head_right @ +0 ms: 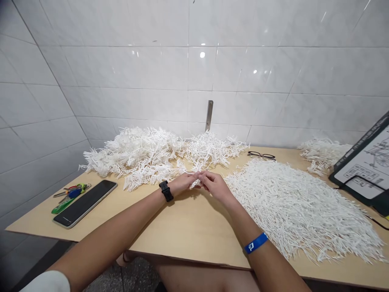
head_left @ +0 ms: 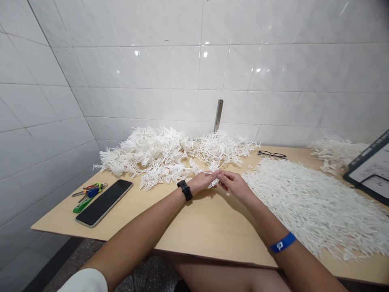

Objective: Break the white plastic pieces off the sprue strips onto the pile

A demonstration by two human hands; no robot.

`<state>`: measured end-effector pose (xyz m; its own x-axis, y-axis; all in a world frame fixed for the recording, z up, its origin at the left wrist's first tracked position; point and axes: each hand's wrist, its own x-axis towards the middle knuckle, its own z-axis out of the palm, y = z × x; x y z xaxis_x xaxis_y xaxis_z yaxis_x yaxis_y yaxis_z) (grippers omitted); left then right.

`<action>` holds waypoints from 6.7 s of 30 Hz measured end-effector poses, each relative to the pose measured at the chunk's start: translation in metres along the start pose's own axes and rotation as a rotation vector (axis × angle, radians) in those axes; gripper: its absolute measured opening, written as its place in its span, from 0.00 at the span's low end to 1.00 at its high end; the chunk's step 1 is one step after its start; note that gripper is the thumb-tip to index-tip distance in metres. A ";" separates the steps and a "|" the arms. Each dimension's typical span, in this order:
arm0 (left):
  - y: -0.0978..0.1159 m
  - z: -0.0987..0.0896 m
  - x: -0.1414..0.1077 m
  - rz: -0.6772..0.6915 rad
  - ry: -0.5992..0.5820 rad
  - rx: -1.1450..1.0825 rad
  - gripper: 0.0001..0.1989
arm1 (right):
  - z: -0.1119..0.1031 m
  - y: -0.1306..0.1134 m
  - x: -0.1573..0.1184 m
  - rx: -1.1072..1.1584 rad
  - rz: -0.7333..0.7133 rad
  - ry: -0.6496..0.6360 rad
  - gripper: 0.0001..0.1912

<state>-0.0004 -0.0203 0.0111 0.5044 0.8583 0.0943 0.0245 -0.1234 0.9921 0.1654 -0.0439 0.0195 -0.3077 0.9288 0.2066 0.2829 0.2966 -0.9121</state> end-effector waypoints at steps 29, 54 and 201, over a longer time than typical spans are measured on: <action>0.005 -0.004 0.003 0.106 0.258 -0.168 0.21 | -0.024 0.017 0.000 -0.629 -0.043 0.157 0.10; 0.001 -0.013 0.007 0.068 0.296 -0.403 0.24 | -0.022 0.022 -0.002 -0.639 0.038 0.050 0.10; -0.007 0.012 0.005 0.014 0.204 -0.393 0.24 | -0.002 -0.031 -0.015 -0.326 -0.142 -0.099 0.27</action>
<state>0.0124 -0.0216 0.0033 0.3205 0.9435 0.0837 -0.3315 0.0290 0.9430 0.1634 -0.0669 0.0458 -0.4465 0.8519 0.2736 0.5004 0.4913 -0.7129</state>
